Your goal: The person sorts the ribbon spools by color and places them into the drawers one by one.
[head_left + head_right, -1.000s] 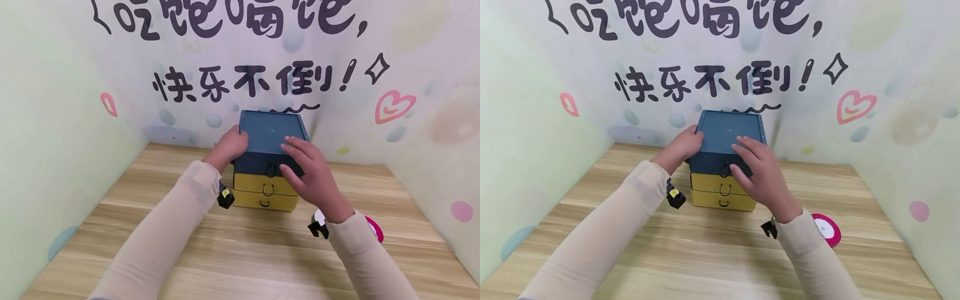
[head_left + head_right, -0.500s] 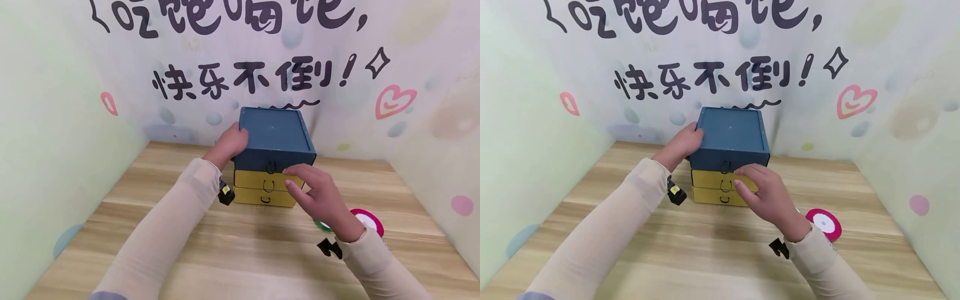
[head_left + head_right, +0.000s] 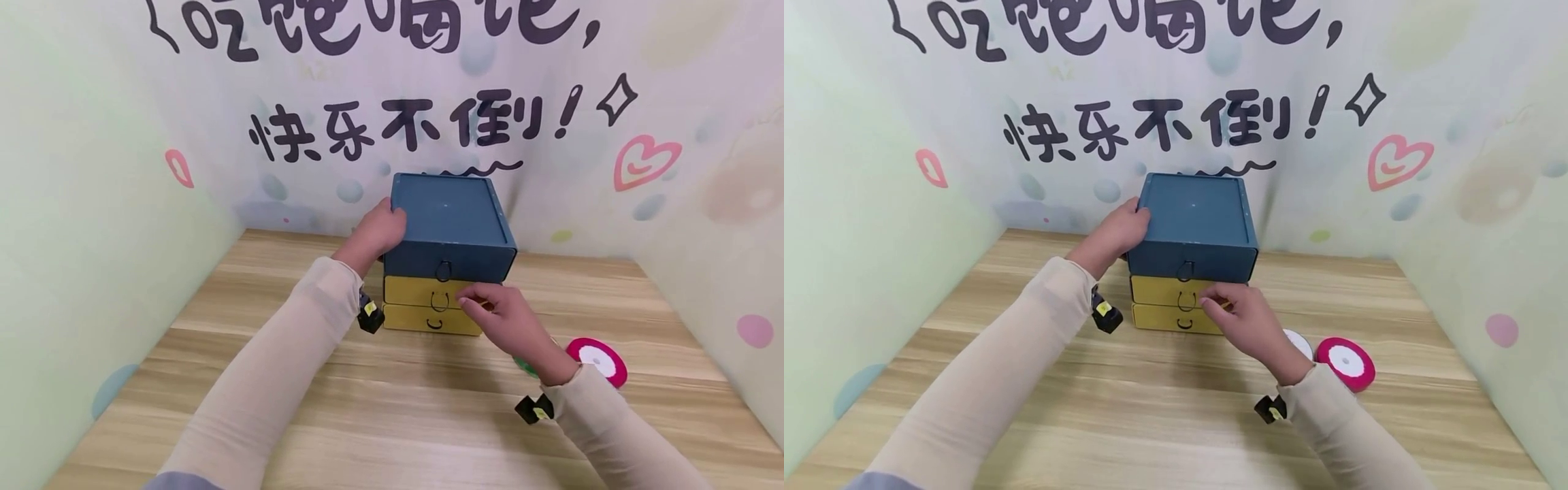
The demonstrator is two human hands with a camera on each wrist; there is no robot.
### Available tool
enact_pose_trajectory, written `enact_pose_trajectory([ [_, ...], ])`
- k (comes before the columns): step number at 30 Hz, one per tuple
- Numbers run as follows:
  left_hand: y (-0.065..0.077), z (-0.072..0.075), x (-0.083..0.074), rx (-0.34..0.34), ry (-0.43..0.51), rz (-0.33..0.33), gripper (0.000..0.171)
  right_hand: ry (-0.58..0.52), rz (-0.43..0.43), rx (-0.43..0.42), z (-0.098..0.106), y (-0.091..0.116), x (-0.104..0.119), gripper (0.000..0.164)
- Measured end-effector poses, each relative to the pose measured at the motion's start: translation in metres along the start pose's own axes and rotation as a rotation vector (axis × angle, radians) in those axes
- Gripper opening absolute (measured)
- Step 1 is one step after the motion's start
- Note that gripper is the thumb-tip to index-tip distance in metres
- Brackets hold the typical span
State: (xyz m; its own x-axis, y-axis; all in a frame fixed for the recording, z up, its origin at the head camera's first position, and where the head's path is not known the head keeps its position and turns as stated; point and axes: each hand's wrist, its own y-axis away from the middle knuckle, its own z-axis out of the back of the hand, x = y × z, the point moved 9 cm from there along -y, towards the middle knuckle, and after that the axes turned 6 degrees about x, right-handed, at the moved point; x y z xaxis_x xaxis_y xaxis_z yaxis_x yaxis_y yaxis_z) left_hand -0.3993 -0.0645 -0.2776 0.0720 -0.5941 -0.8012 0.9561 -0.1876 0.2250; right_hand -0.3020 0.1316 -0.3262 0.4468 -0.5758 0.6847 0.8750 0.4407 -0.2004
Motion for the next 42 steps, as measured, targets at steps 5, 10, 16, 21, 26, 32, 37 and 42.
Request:
enact_pose_trajectory([
  [5, -0.002, -0.002, 0.000, 0.011, 0.000, 0.010, 0.059, -0.030, -0.038, 0.048, -0.010, -0.004, -0.012, 0.018],
  [10, -0.001, -0.002, 0.000, 0.008, 0.006, 0.022, 0.059, -0.043, -0.072, 0.081, -0.019, -0.008, -0.023, 0.022],
  [16, 0.001, -0.001, -0.001, -0.006, 0.006, 0.008, 0.059, -0.104, -0.156, 0.127, -0.027, -0.010, -0.036, 0.027],
  [21, 0.000, 0.000, -0.002, -0.016, 0.006, -0.002, 0.059, -0.208, -0.158, 0.169, -0.037, -0.014, -0.042, 0.030],
  [26, -0.001, -0.001, -0.001, -0.012, 0.021, -0.008, 0.058, -0.289, -0.143, 0.196, -0.047, -0.017, -0.044, 0.032],
  [32, 0.001, -0.001, 0.000, -0.013, 0.024, 0.000, 0.058, -0.486, -0.209, 0.274, -0.064, -0.021, -0.047, 0.046],
  [37, 0.001, 0.000, 0.000, -0.022, 0.029, -0.003, 0.057, -0.694, -0.294, 0.301, -0.074, -0.024, -0.048, 0.059],
  [42, 0.001, 0.000, -0.001, -0.023, 0.035, -0.004, 0.057, -0.868, -0.302, 0.347, -0.085, -0.027, -0.047, 0.068],
])
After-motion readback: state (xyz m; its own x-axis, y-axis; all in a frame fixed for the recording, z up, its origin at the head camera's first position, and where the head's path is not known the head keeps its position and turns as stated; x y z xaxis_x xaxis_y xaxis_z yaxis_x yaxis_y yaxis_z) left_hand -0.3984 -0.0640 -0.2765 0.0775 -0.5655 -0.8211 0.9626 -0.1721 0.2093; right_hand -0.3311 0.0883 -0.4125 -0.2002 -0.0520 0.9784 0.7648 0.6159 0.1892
